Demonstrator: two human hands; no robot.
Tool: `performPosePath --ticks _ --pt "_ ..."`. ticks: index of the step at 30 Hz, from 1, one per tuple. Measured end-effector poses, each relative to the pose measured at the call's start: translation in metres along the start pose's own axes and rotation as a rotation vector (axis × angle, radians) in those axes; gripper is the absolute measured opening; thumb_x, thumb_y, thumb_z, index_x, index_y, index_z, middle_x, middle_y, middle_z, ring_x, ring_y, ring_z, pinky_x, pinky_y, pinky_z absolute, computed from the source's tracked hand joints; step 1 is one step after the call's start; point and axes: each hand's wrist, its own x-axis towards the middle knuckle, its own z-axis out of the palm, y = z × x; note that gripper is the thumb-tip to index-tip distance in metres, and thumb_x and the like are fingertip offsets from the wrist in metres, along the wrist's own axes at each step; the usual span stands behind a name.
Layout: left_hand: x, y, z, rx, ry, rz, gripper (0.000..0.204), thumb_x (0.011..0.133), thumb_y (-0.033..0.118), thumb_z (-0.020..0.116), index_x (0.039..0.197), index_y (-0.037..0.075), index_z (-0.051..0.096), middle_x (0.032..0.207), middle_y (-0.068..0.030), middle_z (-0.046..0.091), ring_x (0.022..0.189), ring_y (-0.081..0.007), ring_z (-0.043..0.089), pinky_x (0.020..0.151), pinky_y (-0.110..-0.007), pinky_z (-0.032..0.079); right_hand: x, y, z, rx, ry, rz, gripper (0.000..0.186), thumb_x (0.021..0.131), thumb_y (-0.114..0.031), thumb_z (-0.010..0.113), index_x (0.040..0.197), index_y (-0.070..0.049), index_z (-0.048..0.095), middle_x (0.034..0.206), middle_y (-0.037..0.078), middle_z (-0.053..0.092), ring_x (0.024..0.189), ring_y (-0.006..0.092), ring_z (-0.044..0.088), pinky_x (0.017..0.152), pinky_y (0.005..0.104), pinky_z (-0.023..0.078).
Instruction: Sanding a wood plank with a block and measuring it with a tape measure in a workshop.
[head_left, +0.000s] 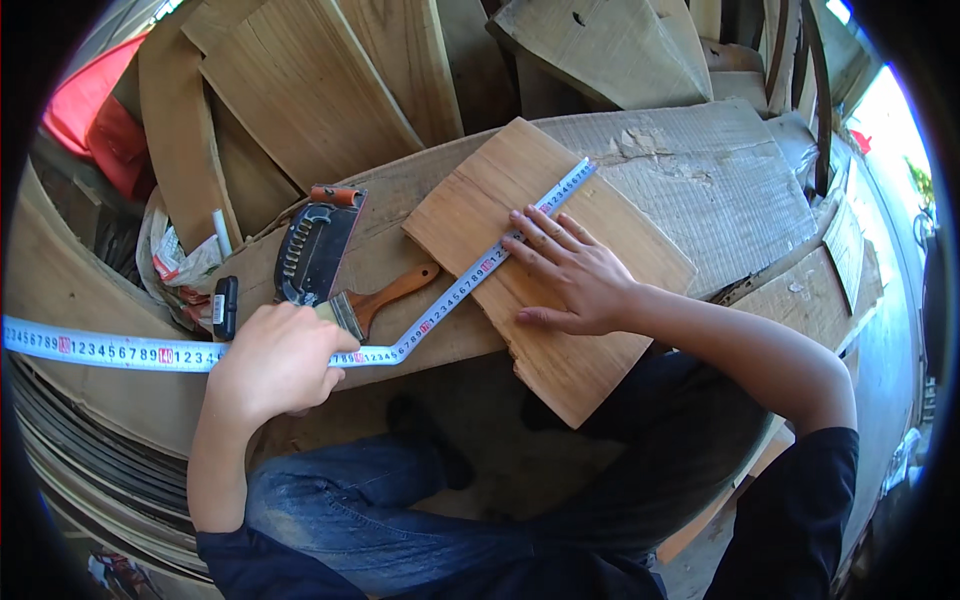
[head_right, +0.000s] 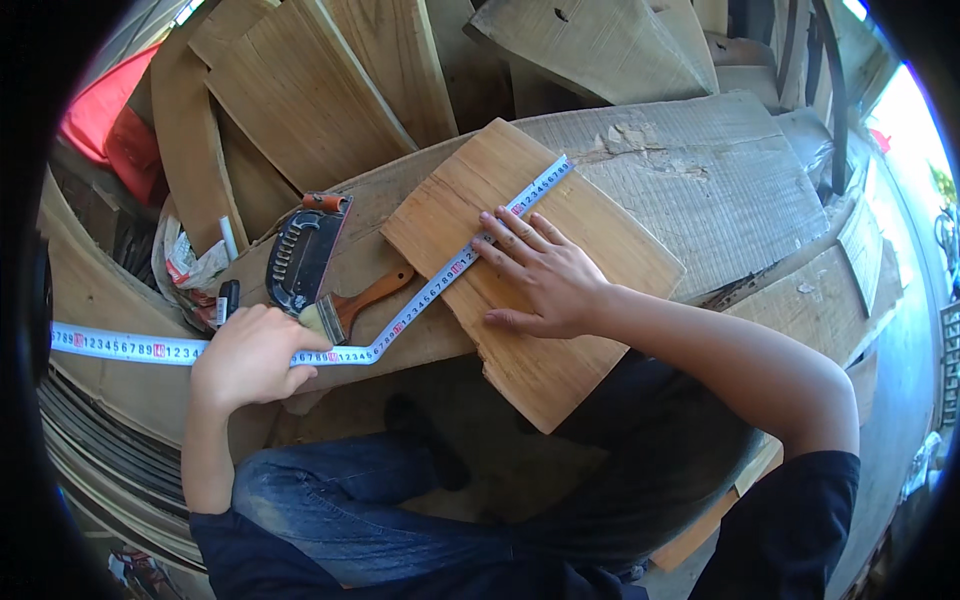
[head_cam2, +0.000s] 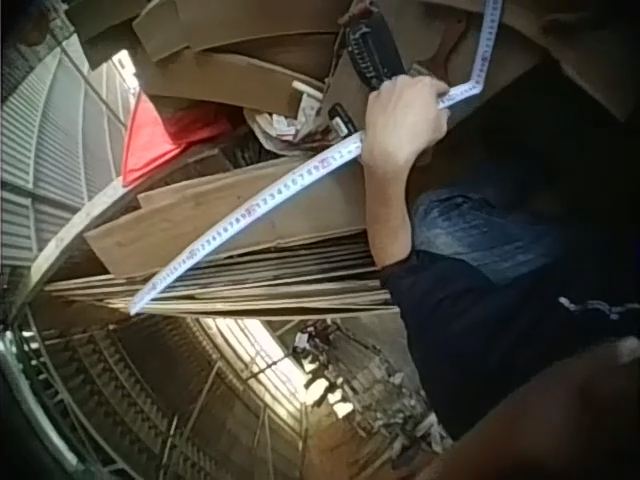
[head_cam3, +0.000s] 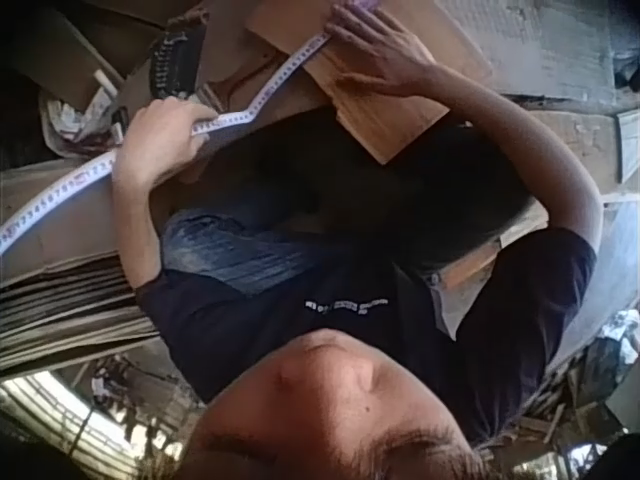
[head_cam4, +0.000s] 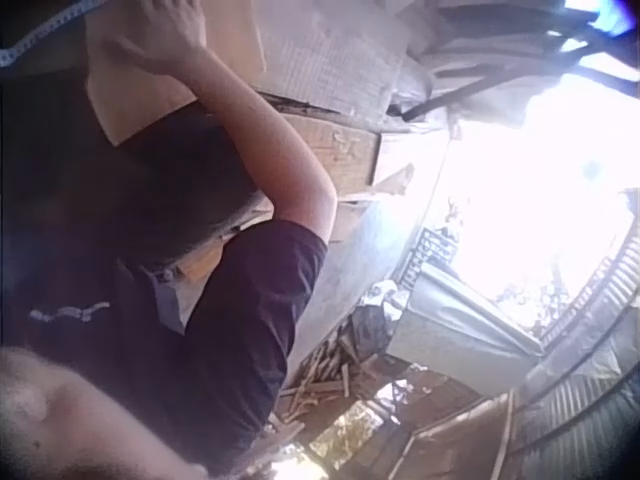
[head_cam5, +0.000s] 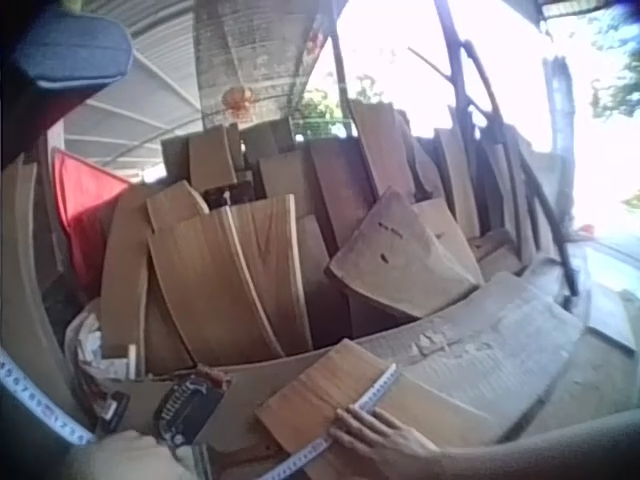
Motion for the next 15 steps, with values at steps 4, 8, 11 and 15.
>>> performPosePath --ticks 4,8,11,15 --pt "-0.004 0.022 -0.025 0.173 0.064 -0.088 0.019 0.074 0.014 0.068 0.093 0.014 0.074 0.074 -0.0137 0.068 0.075 -0.0303 0.066 0.071 -0.040 0.052 0.000 0.001 0.000 -0.007 -0.005 -0.008 0.087 0.091 -0.067 0.036 0.148 -0.002 0.025 0.156 0.021 0.014 0.146 0.0350 0.008 0.118 0.0457 0.009" --pt "-0.002 0.040 -0.040 0.223 0.198 -0.063 0.016 0.072 0.011 0.068 0.087 0.014 0.073 0.072 -0.0130 0.067 0.072 -0.0312 0.065 0.069 -0.041 0.051 -0.001 0.001 -0.001 0.012 -0.004 -0.023 0.090 0.089 -0.070 0.037 0.148 -0.003 0.026 0.156 0.021 0.015 0.146 0.0348 0.007 0.118 0.0459 0.008" --pt "0.003 0.046 -0.045 0.232 0.200 -0.022 0.009 0.070 0.004 0.062 0.074 0.006 0.071 0.067 -0.0153 0.065 0.068 -0.0308 0.067 0.063 -0.039 0.052 -0.003 0.003 -0.002 0.006 0.006 -0.022 0.090 0.089 -0.070 0.038 0.148 -0.003 0.026 0.156 0.021 0.016 0.146 0.0350 0.008 0.118 0.0461 0.009" --pt "-0.012 0.051 -0.056 0.274 0.358 -0.031 0.009 0.072 0.009 0.065 0.079 0.007 0.071 0.067 -0.0133 0.064 0.067 -0.0316 0.065 0.062 -0.040 0.051 -0.002 0.003 -0.002 0.041 0.020 -0.027 0.089 0.089 -0.069 0.040 0.147 -0.003 0.028 0.155 0.021 0.018 0.146 0.0354 0.011 0.118 0.0467 0.010"
